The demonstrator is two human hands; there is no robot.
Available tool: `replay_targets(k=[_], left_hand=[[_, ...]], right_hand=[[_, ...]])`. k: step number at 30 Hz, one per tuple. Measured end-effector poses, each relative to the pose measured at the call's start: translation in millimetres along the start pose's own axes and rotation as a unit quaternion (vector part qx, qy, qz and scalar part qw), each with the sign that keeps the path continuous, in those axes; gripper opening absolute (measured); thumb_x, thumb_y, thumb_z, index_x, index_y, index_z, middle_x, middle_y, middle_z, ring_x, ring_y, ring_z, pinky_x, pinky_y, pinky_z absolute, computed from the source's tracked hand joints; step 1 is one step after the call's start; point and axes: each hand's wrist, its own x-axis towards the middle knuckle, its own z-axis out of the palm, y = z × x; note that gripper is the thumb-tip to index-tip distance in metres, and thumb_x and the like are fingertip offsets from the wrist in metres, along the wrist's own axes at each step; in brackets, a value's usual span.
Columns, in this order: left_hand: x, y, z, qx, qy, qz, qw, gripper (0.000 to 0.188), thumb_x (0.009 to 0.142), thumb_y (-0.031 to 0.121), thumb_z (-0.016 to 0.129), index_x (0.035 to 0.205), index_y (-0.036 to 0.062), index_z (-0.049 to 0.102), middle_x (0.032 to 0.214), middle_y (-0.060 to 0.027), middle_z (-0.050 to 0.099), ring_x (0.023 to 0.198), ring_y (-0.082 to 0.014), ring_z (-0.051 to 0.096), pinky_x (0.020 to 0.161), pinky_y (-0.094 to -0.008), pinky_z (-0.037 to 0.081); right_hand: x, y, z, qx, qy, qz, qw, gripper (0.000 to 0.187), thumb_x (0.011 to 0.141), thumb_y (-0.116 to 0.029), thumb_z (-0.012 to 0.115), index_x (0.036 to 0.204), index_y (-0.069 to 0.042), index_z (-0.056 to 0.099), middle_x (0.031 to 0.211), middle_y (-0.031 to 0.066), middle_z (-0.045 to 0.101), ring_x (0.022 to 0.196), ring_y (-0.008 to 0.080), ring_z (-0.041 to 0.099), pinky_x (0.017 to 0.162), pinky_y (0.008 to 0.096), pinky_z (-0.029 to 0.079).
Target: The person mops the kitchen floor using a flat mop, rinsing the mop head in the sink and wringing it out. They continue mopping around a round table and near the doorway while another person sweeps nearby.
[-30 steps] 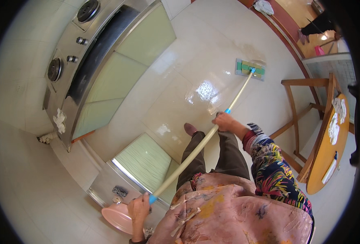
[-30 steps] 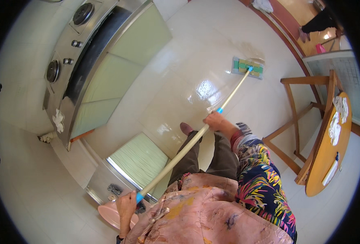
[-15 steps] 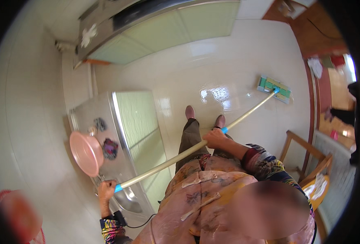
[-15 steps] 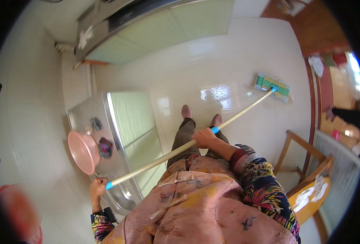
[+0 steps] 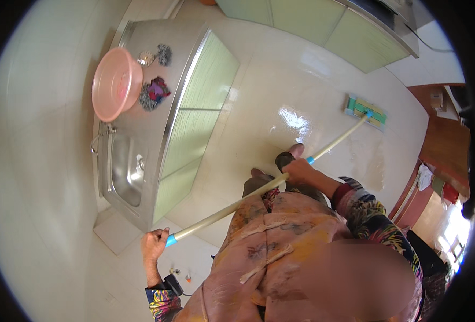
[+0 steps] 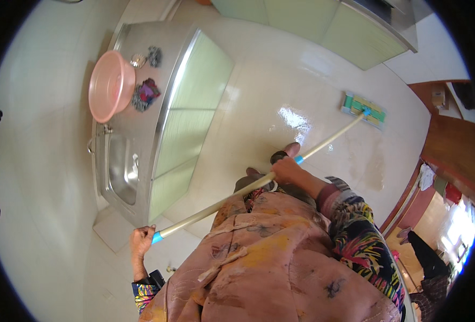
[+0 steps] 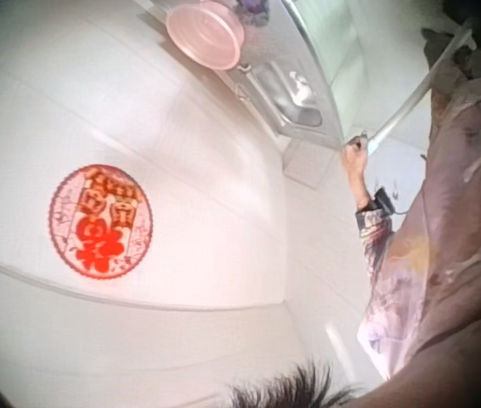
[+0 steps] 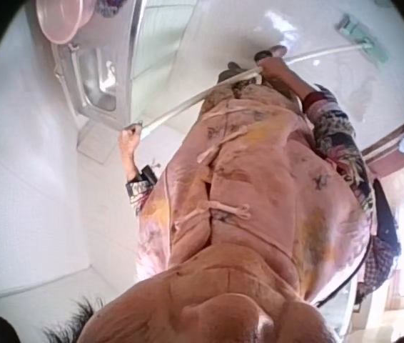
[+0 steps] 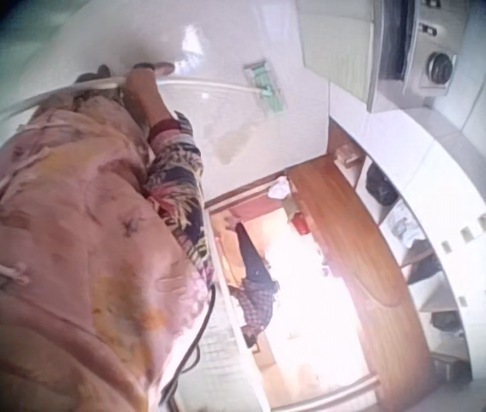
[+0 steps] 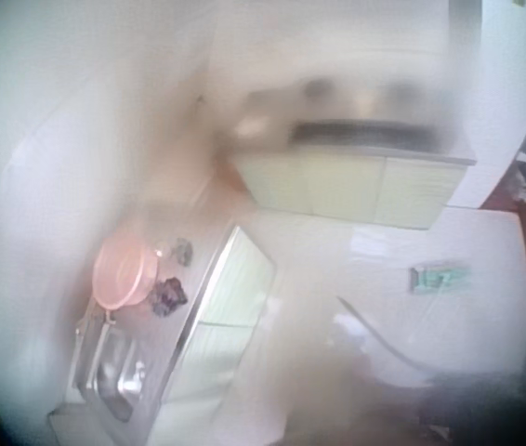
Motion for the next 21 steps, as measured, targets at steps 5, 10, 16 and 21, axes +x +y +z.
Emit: replay_targets(k=[5,10,16,21], left_hand=[[-120,-13,-27,0.05,0.058,-0.046,0.996,0.039,0.079,0.039,0.07,0.067,0.0025,0.063,0.052,-0.014,0.055,0.051,-0.0307,0.058,0.053,-0.0393,0.046],[-257,14,-59,0.147,0.112,-0.004,0.983,0.039,0.065,0.039,0.082,0.084,0.0094,0.064,0.054,-0.0122,0.057,0.051,-0.0318,0.059,0.051,-0.0405,0.047],[-376,113,-48,0.14,0.054,-0.062,0.987,0.032,0.067,0.028,0.081,0.091,0.0127,0.066,0.059,-0.0088,0.062,0.054,-0.0303,0.061,0.052,-0.0385,0.049],[-471,183,-29,0.137,0.014,-0.087,0.987,0.023,0.067,0.026,0.078,0.083,0.0144,0.066,0.056,-0.0075,0.06,0.053,-0.0291,0.061,0.051,-0.0375,0.049]], right_hand=[[20,-46,-17,0.054,-0.017,-0.101,0.993,0.02,0.073,-0.026,0.064,0.089,-0.014,0.07,0.084,0.0137,0.069,0.086,0.0337,0.067,0.071,0.0456,0.052],[33,-96,-20,0.053,0.055,-0.264,0.961,0.017,0.069,-0.019,0.064,0.083,-0.013,0.069,0.08,0.0134,0.067,0.081,0.0361,0.065,0.069,0.0483,0.05],[-17,-98,-31,-0.02,-0.008,-0.296,0.955,0.015,0.065,-0.017,0.061,0.079,-0.01,0.065,0.077,0.0133,0.066,0.078,0.0371,0.064,0.068,0.0494,0.049],[-140,-46,5,-0.043,-0.035,-0.329,0.943,0.018,0.066,-0.02,0.061,0.081,-0.011,0.067,0.078,0.0141,0.066,0.078,0.0375,0.064,0.069,0.0495,0.05]])
